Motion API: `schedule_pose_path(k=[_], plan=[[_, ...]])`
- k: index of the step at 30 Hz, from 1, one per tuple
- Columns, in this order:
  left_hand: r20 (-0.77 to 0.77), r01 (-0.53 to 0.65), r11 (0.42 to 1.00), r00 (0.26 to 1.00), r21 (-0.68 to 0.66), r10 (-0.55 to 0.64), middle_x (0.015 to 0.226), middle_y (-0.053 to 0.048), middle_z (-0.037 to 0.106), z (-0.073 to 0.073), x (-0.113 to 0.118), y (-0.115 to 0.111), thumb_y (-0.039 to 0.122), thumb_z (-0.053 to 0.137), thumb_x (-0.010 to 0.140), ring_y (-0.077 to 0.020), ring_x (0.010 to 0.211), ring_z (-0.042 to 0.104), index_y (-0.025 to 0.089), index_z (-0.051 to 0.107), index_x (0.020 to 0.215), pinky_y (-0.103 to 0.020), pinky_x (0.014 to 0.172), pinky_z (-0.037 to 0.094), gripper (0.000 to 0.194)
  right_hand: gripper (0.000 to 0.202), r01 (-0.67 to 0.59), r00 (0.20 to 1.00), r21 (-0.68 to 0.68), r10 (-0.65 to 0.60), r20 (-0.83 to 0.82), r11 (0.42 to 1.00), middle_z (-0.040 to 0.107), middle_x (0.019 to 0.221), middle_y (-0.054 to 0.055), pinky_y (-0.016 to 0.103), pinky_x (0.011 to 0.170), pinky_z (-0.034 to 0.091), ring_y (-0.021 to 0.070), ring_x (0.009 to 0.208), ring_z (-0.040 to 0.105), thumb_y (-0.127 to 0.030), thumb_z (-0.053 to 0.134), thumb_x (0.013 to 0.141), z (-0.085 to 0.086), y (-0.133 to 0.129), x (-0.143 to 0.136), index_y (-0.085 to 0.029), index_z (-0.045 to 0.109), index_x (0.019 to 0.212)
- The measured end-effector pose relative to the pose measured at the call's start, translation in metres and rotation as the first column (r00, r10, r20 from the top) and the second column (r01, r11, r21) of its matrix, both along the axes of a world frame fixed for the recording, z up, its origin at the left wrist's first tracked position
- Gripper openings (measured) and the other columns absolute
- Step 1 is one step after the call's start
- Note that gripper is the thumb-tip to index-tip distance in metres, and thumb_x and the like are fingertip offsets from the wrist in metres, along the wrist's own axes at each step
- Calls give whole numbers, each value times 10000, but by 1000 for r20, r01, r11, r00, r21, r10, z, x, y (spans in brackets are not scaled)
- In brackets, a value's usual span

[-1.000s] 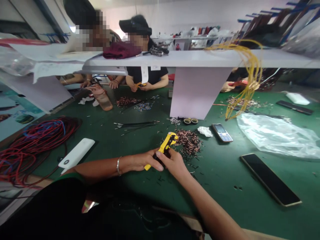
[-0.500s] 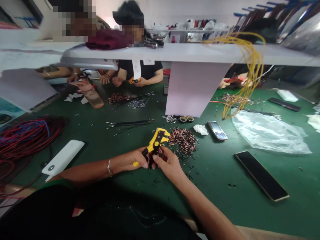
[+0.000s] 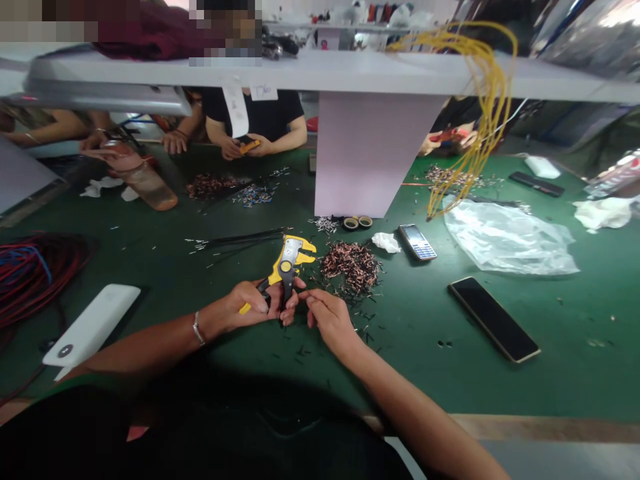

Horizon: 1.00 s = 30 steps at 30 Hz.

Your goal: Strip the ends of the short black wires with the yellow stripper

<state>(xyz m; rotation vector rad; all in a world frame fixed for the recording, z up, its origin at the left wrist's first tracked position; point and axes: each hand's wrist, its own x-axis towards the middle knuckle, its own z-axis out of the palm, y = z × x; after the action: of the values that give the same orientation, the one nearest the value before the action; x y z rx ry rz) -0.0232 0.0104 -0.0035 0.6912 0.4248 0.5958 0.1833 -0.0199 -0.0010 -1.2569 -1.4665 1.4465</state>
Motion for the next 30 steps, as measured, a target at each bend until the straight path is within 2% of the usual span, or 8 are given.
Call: schedule_pose_path(k=[4, 8, 12, 14, 17, 23, 26, 30], plan=[[44, 46, 999, 998, 5, -46, 885, -84, 660, -6, -3, 3, 119, 615, 499, -223, 752, 611, 141, 635, 1171, -413, 755, 471, 673, 333, -70, 997, 33, 68, 45, 997, 529, 504, -35, 248, 448, 340, 110, 420, 429, -396, 469, 895, 0, 2, 0, -153, 696, 915], [58, 53, 999, 997, 10, -53, 892, -118, 674, -6, -4, 5, 126, 598, 513, -236, 752, 613, 105, 643, 1164, -416, 735, 469, 653, 332, -177, 975, 93, 162, 153, 980, 530, 502, -30, 257, 485, 385, 117, 426, 461, -375, 437, 927, 4, 4, 2, -163, 691, 892], [84, 57, 998, 995, 2, -57, 880, -127, 677, -3, -4, 5, 143, 597, 520, -234, 753, 605, 91, 673, 1102, -409, 735, 469, 590, 331, -207, 953, 180, 156, 261, 962, 631, 627, 16, 277, 581, 426, 143, 551, 548, -344, 429, 940, 2, 5, 5, -174, 705, 875], [95, 61, 998, 994, -9, -60, 897, -128, 678, -4, -4, 6, 150, 604, 520, -230, 751, 606, 99, 678, 1087, -408, 739, 468, 575, 330, -196, 952, 188, 140, 274, 962, 679, 711, 33, 291, 639, 443, 159, 629, 592, -331, 421, 942, 0, 5, 5, -180, 715, 955], [106, 63, 998, 992, -5, -62, 945, -131, 687, -6, -5, 6, 151, 615, 517, -227, 757, 616, 116, 678, 1078, -408, 749, 471, 565, 332, -184, 955, 145, 142, 262, 972, 699, 743, 39, 300, 664, 449, 168, 669, 614, -310, 403, 940, -2, 5, 4, -178, 701, 1004], [108, 106, 994, 988, 33, -109, 973, -146, 707, -9, -6, 7, 135, 604, 505, -245, 797, 645, 114, 666, 1026, -402, 758, 484, 526, 271, -216, 960, 134, 185, 209, 967, 659, 690, 26, 285, 634, 429, 153, 659, 585, -266, 416, 895, 0, 6, 3, -196, 620, 731], [100, 105, 993, 989, 54, -110, 964, -141, 716, -7, -7, 8, 132, 596, 496, -242, 784, 644, 118, 653, 1038, -404, 759, 487, 546, 209, -202, 972, 103, 186, 146, 974, 664, 705, 19, 266, 563, 418, 128, 582, 546, -287, 481, 859, 3, 7, 4, -197, 656, 789], [101, 111, 990, 988, 87, -119, 982, -153, 718, -4, -10, 9, 132, 599, 491, -243, 775, 645, 113, 649, 1073, -401, 756, 484, 584, 186, -148, 987, -4, 148, 57, 989, 695, 703, 25, 253, 475, 394, 88, 456, 474, -350, 603, 798, 9, 8, 12, -187, 692, 819]])
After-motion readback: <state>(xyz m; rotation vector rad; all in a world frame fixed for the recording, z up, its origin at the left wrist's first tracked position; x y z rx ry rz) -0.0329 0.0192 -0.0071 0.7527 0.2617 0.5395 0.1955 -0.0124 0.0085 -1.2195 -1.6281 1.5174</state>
